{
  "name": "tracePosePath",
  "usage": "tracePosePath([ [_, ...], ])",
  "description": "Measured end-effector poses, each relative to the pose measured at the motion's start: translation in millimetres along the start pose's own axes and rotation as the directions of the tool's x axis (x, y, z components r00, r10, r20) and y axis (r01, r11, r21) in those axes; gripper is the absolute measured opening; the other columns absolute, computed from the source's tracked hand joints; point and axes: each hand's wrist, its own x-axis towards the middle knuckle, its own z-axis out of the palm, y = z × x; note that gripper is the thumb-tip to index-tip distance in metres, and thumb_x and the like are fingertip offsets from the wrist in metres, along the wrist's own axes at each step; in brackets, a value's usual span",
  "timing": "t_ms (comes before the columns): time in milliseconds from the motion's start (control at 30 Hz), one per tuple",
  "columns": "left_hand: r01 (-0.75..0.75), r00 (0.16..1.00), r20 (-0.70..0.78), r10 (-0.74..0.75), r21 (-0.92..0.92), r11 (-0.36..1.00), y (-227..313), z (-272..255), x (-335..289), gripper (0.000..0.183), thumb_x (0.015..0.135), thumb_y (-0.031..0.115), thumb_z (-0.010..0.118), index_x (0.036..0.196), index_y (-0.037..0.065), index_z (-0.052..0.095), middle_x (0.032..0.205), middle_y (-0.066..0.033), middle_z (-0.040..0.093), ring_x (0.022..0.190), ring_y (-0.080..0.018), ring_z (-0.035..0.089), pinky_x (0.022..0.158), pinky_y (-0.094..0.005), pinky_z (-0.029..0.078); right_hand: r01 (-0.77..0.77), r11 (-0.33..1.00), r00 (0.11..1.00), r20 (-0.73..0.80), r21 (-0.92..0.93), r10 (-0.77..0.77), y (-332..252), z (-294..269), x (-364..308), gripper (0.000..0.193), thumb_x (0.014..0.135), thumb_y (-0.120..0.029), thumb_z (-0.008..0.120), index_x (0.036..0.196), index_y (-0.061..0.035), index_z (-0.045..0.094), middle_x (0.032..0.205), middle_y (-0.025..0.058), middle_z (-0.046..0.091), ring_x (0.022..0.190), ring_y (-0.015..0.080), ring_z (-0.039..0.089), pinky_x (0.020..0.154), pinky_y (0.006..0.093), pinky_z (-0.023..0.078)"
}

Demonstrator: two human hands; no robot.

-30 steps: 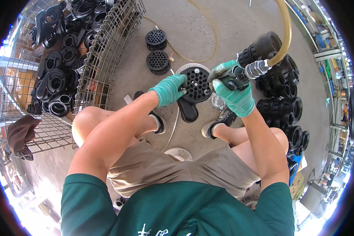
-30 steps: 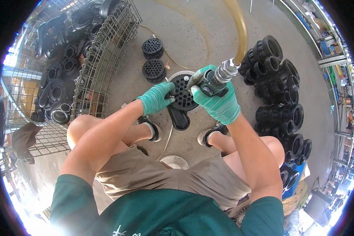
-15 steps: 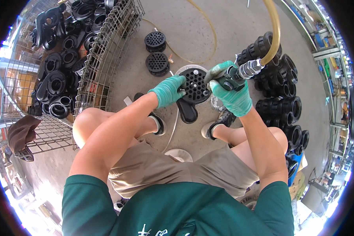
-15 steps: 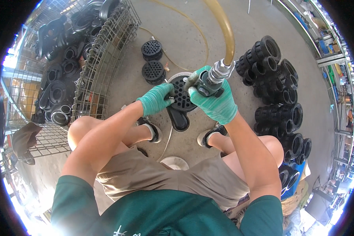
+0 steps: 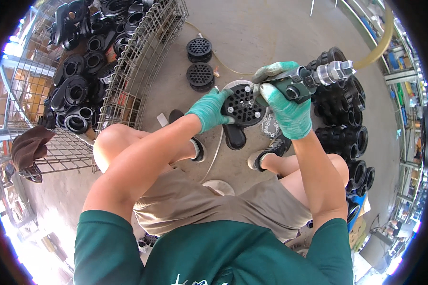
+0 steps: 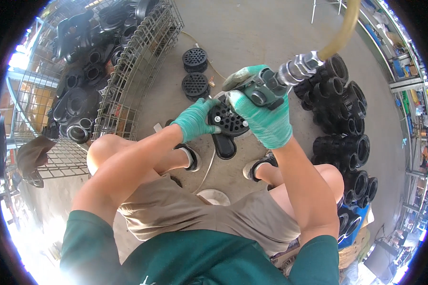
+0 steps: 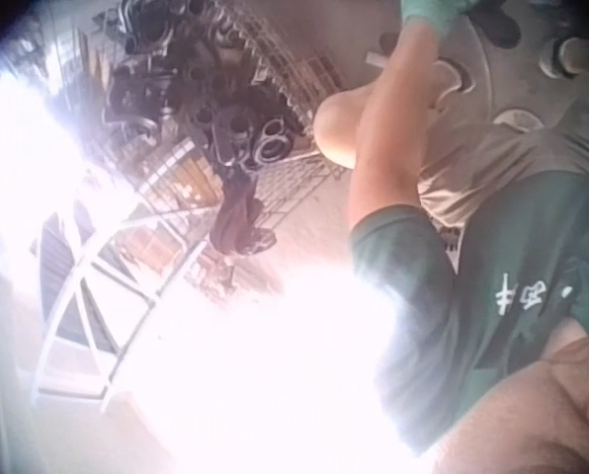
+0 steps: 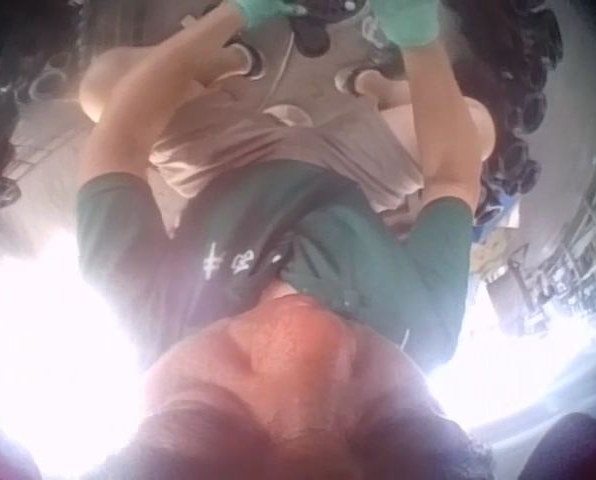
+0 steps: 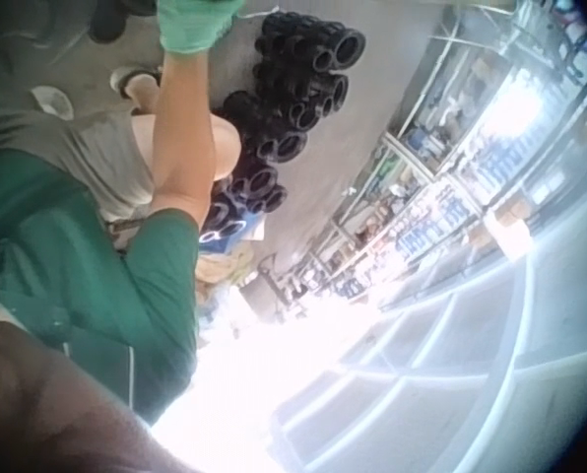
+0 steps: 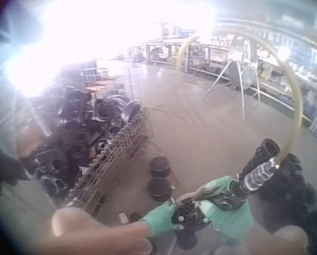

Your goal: The person picks up screws and washers, positions them onto a black circular component, and uses a pneumatic screwdriver to secure them. The person then picks up a larger black housing and places the assembled component into it.

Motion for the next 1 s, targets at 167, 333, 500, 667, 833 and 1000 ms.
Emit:
tracePosePath([
  [167, -0.013, 0.997, -0.083, -0.001, -0.166, 0.986, -10, 27, -2, 0.102, 0.068, 0.032, 0.090, 0.153, 0.014, 0.036, 0.136, -0.0248, 0.046, 0.123, -0.0421, 0.053, 0.106, -0.0446, 0.045, 0.012, 1.000, 0.997, 0.076, -0.002, -0.012, 29, 19, 8, 0.030, 0.083, 0.003, 0.068, 0.110, -0.0027, 0.058, 0.102, 0.0112, 0.070, 0.093, 0.0176, 0.068, 0.082, 0.0324, 0.058],
  [333, -0.065, 0.979, -0.205, 0.011, -0.259, 0.964, -28, 52, 0, 0.103, 0.066, 0.035, 0.091, 0.152, 0.011, 0.039, 0.142, -0.0241, 0.039, 0.130, -0.0408, 0.047, 0.110, -0.0442, 0.043, -0.039, 0.997, 0.992, 0.116, -0.067, 0.046, 38, 22, 7, 0.028, 0.085, 0.001, 0.072, 0.111, -0.0050, 0.063, 0.101, 0.0040, 0.070, 0.092, 0.0121, 0.065, 0.085, 0.0304, 0.055],
  [500, -0.120, 0.965, -0.258, 0.037, -0.317, 0.941, -43, 70, 7, 0.102, 0.064, 0.035, 0.092, 0.149, 0.008, 0.043, 0.145, -0.0240, 0.036, 0.130, -0.0410, 0.046, 0.112, -0.0439, 0.041, 0.002, 0.992, 0.991, 0.130, -0.126, 0.015, 45, 25, 5, 0.030, 0.084, 0.000, 0.075, 0.111, -0.0052, 0.063, 0.101, 0.0029, 0.069, 0.091, 0.0112, 0.065, 0.084, 0.0282, 0.054],
  [667, -0.209, 0.949, -0.311, 0.046, -0.515, 0.831, -55, 80, 14, 0.099, 0.064, 0.040, 0.091, 0.144, 0.004, 0.046, 0.145, -0.0241, 0.035, 0.129, -0.0417, 0.045, 0.113, -0.0438, 0.040, -0.057, 0.992, 0.982, 0.172, -0.110, 0.076, 51, 30, 5, 0.029, 0.077, 0.005, 0.073, 0.102, -0.0056, 0.063, 0.098, 0.0021, 0.066, 0.088, 0.0119, 0.063, 0.082, 0.0298, 0.053],
  [833, -0.228, 0.954, -0.288, 0.082, -0.522, 0.822, -60, 85, 24, 0.099, 0.065, 0.039, 0.092, 0.145, 0.002, 0.045, 0.146, -0.0233, 0.035, 0.129, -0.0409, 0.045, 0.114, -0.0433, 0.038, -0.038, 0.990, 0.974, 0.215, -0.138, 0.068, 51, 30, 6, 0.032, 0.075, 0.006, 0.074, 0.101, -0.0059, 0.063, 0.098, 0.0033, 0.065, 0.089, 0.0132, 0.063, 0.083, 0.0297, 0.052],
  [1000, -0.183, 0.958, -0.284, 0.035, -0.512, 0.839, -55, 84, 20, 0.102, 0.066, 0.038, 0.092, 0.148, 0.004, 0.041, 0.148, -0.0207, 0.034, 0.131, -0.0410, 0.045, 0.116, -0.0424, 0.035, -0.012, 0.979, 0.968, 0.243, -0.205, 0.062, 56, 22, 12, 0.030, 0.078, 0.001, 0.073, 0.106, -0.0067, 0.063, 0.100, 0.0033, 0.066, 0.090, 0.0129, 0.063, 0.084, 0.0289, 0.053],
])
